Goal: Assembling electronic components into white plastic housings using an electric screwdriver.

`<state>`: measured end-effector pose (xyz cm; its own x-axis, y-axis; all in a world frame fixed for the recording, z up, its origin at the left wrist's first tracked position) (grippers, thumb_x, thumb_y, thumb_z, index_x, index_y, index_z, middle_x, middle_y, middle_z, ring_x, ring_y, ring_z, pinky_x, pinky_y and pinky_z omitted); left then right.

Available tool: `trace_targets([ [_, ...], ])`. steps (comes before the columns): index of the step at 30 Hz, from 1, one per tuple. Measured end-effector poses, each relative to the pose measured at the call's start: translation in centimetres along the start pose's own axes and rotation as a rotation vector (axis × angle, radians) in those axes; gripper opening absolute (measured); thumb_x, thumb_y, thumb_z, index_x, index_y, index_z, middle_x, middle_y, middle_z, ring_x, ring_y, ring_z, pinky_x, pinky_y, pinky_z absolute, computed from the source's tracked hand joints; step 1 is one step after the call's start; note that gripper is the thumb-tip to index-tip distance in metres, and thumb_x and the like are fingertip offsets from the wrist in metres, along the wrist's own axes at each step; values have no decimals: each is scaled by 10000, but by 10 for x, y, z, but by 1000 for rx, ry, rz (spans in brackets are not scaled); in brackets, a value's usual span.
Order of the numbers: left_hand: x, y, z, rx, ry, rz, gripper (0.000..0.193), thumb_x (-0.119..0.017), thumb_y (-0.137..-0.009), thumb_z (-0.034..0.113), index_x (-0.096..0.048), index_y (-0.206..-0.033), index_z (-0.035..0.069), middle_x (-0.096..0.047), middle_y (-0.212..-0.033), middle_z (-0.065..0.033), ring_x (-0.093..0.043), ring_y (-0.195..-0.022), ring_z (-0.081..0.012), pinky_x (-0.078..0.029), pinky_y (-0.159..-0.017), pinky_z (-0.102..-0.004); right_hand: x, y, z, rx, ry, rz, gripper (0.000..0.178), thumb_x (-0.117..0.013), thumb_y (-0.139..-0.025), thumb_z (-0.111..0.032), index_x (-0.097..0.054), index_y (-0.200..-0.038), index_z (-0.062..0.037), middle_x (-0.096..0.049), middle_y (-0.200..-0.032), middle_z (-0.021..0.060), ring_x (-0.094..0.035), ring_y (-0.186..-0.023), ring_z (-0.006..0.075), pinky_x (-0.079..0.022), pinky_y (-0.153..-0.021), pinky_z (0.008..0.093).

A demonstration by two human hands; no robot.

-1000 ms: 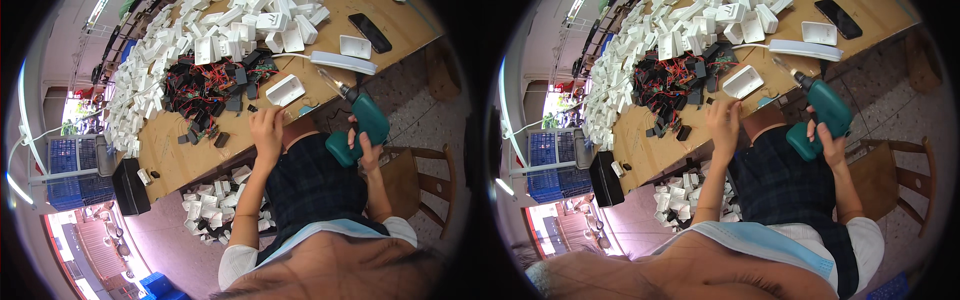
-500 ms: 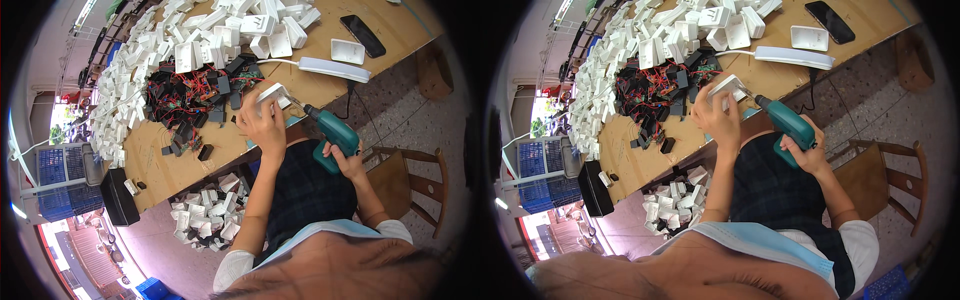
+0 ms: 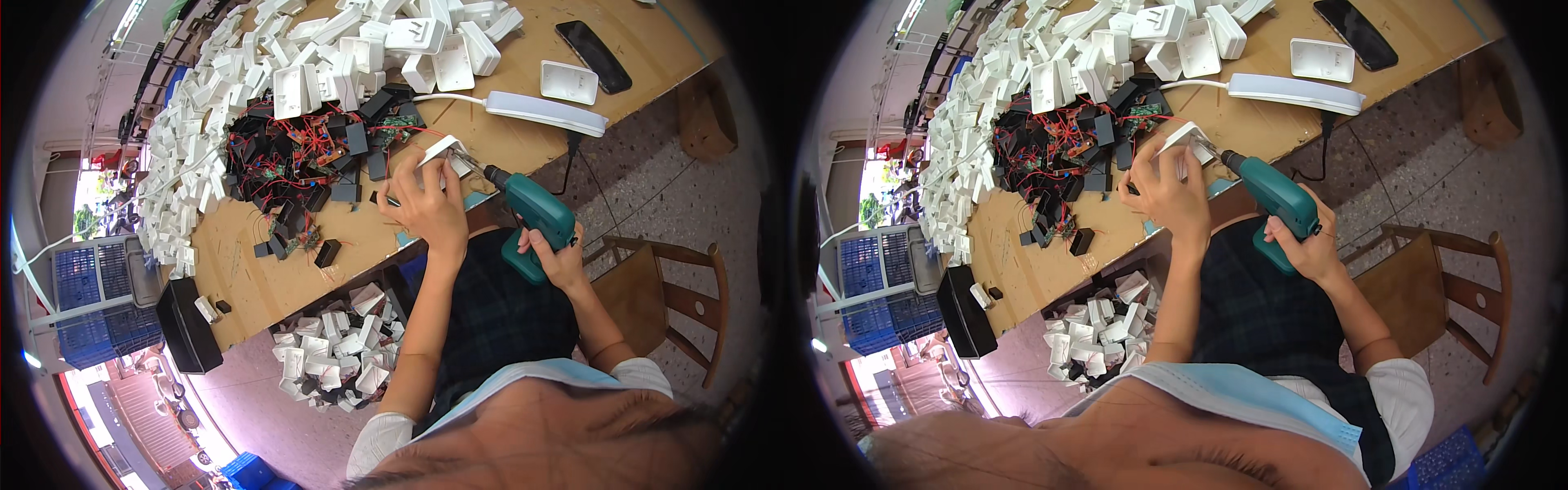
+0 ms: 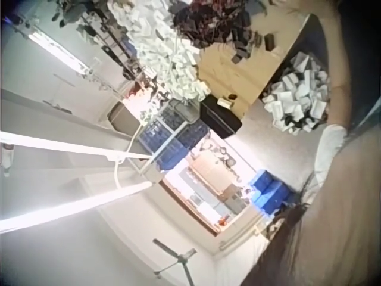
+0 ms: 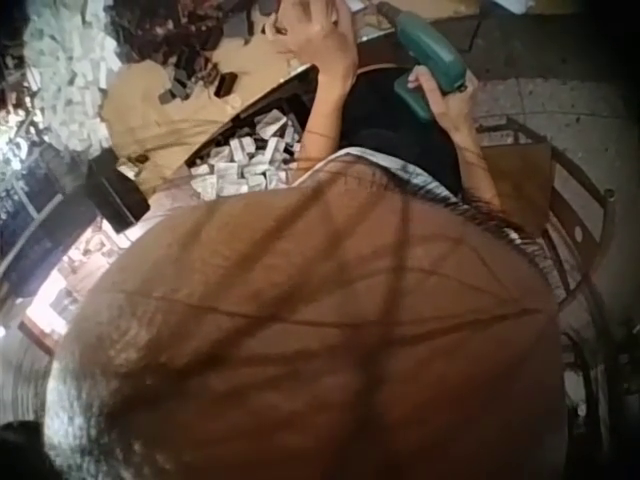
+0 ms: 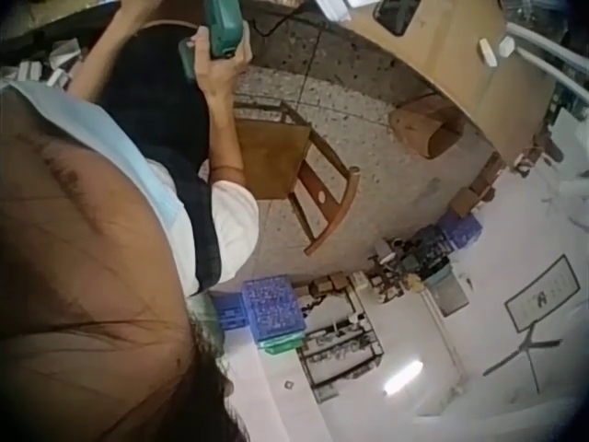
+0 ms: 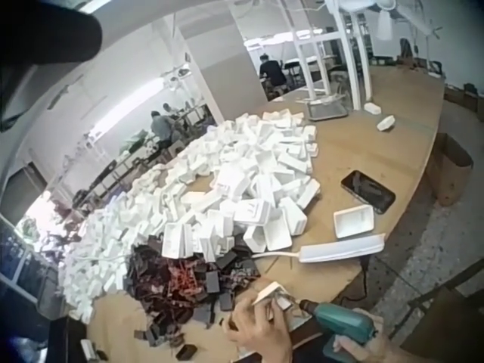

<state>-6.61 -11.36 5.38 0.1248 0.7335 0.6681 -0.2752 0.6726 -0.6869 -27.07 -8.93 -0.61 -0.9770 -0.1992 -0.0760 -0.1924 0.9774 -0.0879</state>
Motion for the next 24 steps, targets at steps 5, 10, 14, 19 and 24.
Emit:
trace_targets([
  [5,-1,0,0,-3,7,-8,120,-803,-859,188,-730,-947,154,-631,-1135,-13,-620,-1094,-204,-320,-1076,-470,-1,-2,-3,-26,29,2,277,-628,-1004,-120,-657,-1172,99,-692,-808,105,-675,-703,154,-562,-694,296],
  [10,-1,0,-1,8,25,-7,118,-798,-859,174,-729,-952,157,-635,-1136,-10,-619,-1093,-201,-321,-1067,-456,-3,-2,-5,-37,24,10,249,-625,-1008,-113,-660,-1145,92,-685,-796,96,-665,-689,148,-556,-681,293],
  [14,1,-1,0,-2,23,2,121,-792,-860,168,-728,-962,157,-640,-1140,-1,-619,-1095,-192,-318,-1069,-453,-4,-1,-5,-25,13,21,239,-628,-1006,-107,-656,-1139,90,-680,-791,94,-660,-683,144,-554,-673,293],
  [19,1,-1,1,-3,22,12,114,-783,-863,166,-726,-962,157,-643,-1142,9,-620,-1098,-184,-316,-1071,-450,-4,-1,-5,-43,-2,42,202,-629,-1008,-103,-646,-1096,78,-683,-795,98,-672,-683,149,-558,-672,295],
  [24,0,0,1,-13,17,18,118,-784,-858,166,-726,-960,158,-642,-1146,11,-622,-1096,-183,-317,-1074,-450,-4,2,-1,-62,23,24,185,-629,-1012,-115,-640,-1052,65,-683,-797,103,-682,-691,157,-563,-677,297],
])
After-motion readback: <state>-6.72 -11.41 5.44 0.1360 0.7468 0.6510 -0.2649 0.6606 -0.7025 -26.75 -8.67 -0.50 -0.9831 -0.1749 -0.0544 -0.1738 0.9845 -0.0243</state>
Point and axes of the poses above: each hand's wrist, its own y-axis away from the middle knuckle, its own x-axis out of the back of the hand, z = x × y, the point moved 9 cm from there along -y, towards the middle knuckle
